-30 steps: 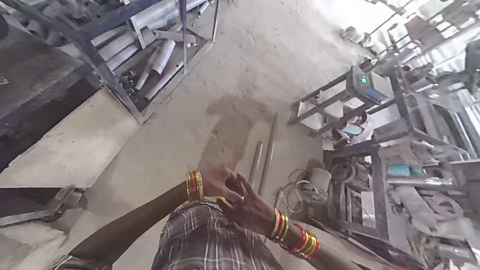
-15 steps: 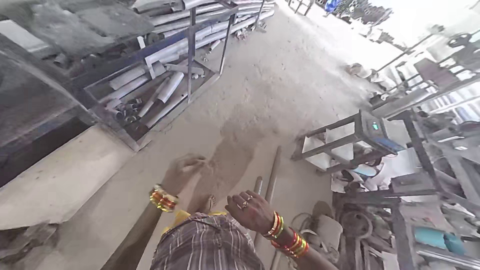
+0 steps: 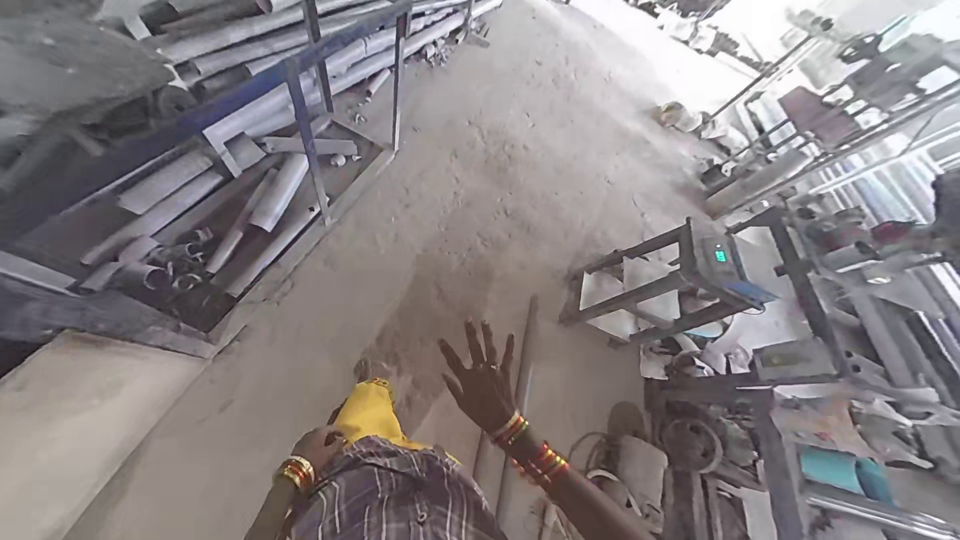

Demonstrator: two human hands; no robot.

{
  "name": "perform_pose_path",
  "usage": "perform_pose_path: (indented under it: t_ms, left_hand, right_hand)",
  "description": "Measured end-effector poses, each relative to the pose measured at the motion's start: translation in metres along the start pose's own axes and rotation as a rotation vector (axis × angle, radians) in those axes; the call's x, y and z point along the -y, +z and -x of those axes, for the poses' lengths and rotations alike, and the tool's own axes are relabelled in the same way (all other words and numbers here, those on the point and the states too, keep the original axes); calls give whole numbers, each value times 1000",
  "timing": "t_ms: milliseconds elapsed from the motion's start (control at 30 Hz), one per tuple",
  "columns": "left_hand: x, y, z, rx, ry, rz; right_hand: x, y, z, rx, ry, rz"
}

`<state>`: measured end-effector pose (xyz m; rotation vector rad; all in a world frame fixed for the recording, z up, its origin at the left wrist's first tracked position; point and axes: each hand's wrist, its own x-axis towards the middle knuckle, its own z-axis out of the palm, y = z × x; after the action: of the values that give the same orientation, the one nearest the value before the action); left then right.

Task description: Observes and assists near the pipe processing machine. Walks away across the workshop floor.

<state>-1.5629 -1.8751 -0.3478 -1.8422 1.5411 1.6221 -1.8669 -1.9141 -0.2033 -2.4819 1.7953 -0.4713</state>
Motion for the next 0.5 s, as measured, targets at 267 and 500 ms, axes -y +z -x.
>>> perform_pose_path:
  t_ms: [267,500]
  left_hand:
    - [43,-60,-117,-19,-312,101]
    - [-15,-191,-213,-209,-301,325]
  right_hand:
    - [-124,108,-99,234,347,26]
    - [-198,129,-171,203,545,56]
